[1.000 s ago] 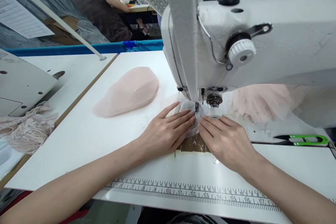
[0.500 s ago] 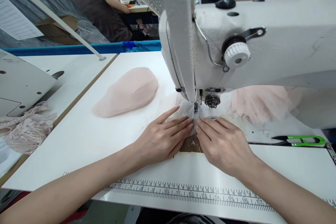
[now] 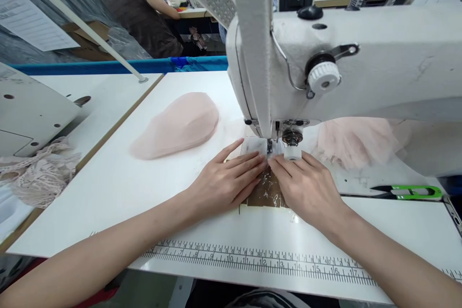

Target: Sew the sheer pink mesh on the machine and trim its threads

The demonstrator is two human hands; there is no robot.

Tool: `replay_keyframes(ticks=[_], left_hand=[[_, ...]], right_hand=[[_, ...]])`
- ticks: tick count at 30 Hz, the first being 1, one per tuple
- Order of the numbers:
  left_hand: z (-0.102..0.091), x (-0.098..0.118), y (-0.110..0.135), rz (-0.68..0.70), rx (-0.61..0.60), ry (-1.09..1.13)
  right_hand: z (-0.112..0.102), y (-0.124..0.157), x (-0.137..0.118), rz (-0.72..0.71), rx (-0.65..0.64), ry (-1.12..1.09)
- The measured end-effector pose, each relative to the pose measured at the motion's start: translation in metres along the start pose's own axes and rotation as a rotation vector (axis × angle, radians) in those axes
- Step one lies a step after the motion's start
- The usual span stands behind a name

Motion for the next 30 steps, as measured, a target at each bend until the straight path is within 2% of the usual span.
replay_keyframes(ticks=[6,13,30], left_hand=[[-0.005,0.013,0.001,0.021,0.008,-0.047],[-0.005,0.015,0.001,0.015,-0.013,-0.067],[0.009,-0.002,-0.001,-0.042,-0.052,-0.053]], right_hand=[[0.001,0.003,0.002,0.005,-0.029,-0.015],[0.001,0.005,0.000,0.005,-0.046,-0.020],[0.008,-0.003,0.006,-0.027,-0.072,0.113]])
Point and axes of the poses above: each hand's wrist, its own y-axis away from the middle knuckle, its own z-axis out of the palm, x = y × z, the point moved 6 cm from there along -y, towards the middle knuckle, and after that the axes turned 13 degrees about x, right-handed, at the moved point
